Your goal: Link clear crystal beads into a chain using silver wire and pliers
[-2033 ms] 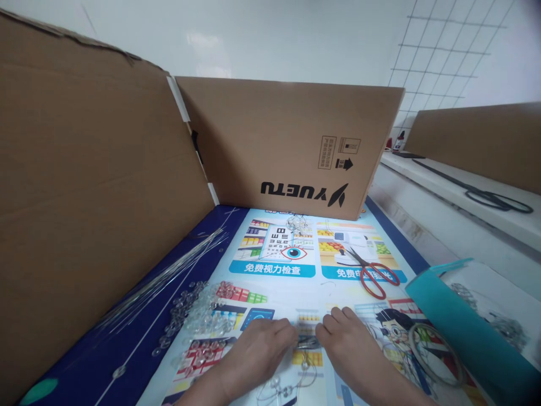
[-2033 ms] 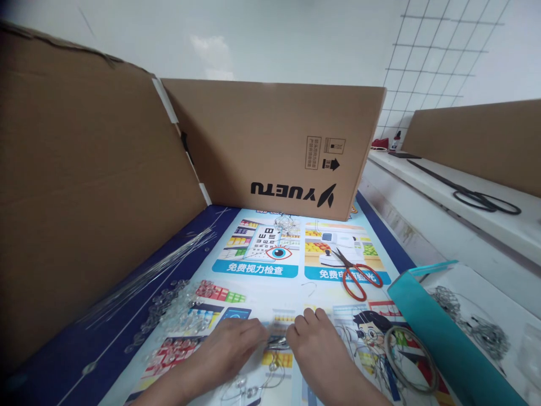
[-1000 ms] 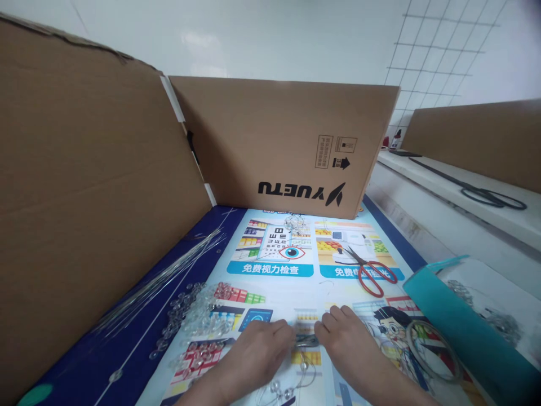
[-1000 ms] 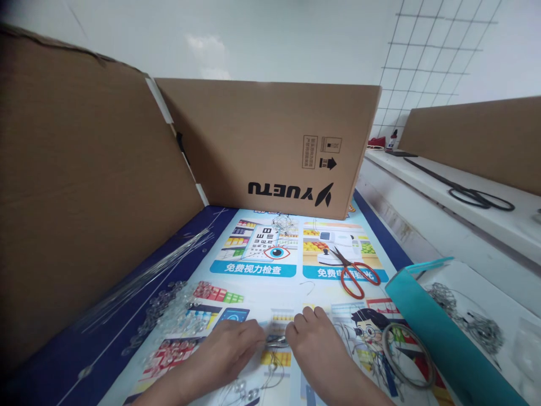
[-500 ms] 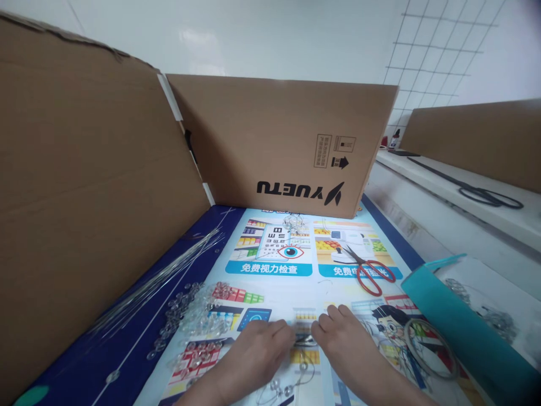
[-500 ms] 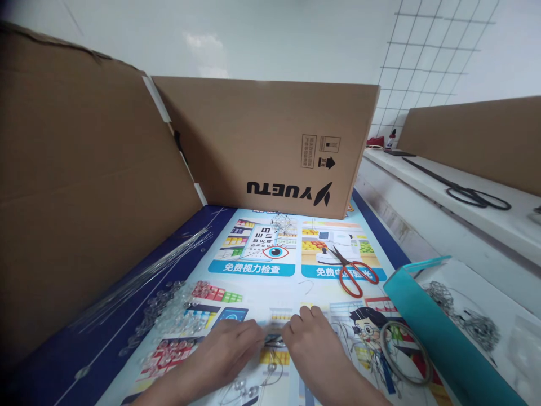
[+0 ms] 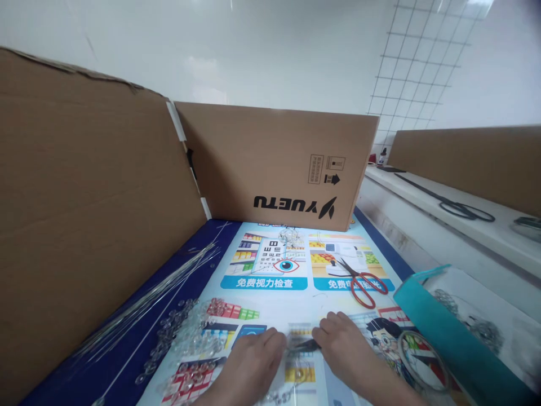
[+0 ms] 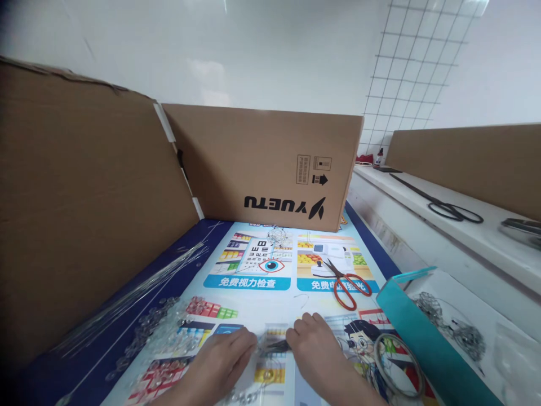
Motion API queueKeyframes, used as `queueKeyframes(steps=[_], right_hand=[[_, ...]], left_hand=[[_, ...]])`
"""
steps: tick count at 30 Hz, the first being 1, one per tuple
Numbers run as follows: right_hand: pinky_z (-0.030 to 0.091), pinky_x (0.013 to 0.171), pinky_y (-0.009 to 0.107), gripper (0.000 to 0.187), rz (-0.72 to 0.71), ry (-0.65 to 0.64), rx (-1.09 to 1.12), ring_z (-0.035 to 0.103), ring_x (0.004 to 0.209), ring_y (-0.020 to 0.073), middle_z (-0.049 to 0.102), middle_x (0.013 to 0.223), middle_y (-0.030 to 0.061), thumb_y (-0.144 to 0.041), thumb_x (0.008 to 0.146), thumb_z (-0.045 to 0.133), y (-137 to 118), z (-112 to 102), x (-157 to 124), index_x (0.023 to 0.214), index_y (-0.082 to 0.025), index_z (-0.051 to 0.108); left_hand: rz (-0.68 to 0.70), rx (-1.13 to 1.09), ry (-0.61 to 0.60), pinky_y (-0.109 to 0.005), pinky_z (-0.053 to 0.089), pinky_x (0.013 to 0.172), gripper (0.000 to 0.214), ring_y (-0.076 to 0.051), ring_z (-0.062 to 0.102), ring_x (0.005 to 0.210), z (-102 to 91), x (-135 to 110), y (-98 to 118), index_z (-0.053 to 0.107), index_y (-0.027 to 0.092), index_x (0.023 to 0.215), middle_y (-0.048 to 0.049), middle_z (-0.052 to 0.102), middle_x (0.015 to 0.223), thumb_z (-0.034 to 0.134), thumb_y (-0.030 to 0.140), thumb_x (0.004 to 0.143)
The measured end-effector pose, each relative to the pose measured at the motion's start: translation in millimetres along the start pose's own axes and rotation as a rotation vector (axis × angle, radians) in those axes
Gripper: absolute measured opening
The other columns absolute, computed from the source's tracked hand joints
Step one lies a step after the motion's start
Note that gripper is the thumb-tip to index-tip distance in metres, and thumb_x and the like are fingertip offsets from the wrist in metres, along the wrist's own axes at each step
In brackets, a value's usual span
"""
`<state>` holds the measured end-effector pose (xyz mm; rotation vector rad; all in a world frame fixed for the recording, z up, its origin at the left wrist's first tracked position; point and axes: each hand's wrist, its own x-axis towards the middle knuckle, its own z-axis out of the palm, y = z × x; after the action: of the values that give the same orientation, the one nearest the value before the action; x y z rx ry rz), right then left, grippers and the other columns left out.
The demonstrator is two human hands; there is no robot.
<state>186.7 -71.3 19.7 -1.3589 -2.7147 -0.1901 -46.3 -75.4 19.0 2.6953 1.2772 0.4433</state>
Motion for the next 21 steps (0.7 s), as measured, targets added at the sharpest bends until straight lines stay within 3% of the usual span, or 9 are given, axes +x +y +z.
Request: queueKeyframes(steps=[4,7,14,21], right_hand=[[0.029,0.071,0.030,0.010,0.152,0.024,-0.021,0.046,0.079,0.0172,0.055,0.078,0.0016,-0.009,0.078,0.053,28,1,-1,0.079,-0.018,0.055],[0.030,0.075,0.031,0.015,0.164,0.049,-0.119,0.047,0.083,0.0177,0.056,0.083,0.0029,-0.007,0.080,0.050,43,-1,5,0.088,-0.018,0.057],[0.032,0.074,0.036,0.010,0.023,-0.042,-0.281,0.050,0.082,0.0220,0.058,0.077,0.0072,-0.005,0.076,0.054,47,3,31,0.076,-0.015,0.058],[0.033,0.071,0.034,0.009,-0.111,-0.117,-0.290,0.052,0.080,0.0224,0.060,0.074,0.0079,-0.005,0.073,0.058,51,-4,42,0.072,-0.014,0.059]], left_hand=[[-0.208,-0.038,0.135,-0.025,0.043,0.061,0.016,-0.017,0.064,0.072,9.3,0,-12,0.049,0.024,0.093,-0.0010,0.064,0.081,0.034,0.019,0.091],[-0.318,-0.110,0.181,-0.025,0.045,0.063,0.016,-0.018,0.064,0.076,14.4,1,-19,0.048,0.024,0.100,-0.0020,0.064,0.090,0.036,0.020,0.090],[-0.321,-0.228,0.206,-0.028,0.046,0.074,0.023,-0.018,0.059,0.084,10.3,5,-23,0.055,0.023,0.098,-0.0052,0.058,0.100,0.036,0.016,0.089],[-0.335,-0.141,0.165,-0.021,0.043,0.067,0.023,-0.013,0.059,0.075,6.1,3,-21,0.060,0.023,0.089,-0.0019,0.059,0.087,0.037,0.017,0.090]])
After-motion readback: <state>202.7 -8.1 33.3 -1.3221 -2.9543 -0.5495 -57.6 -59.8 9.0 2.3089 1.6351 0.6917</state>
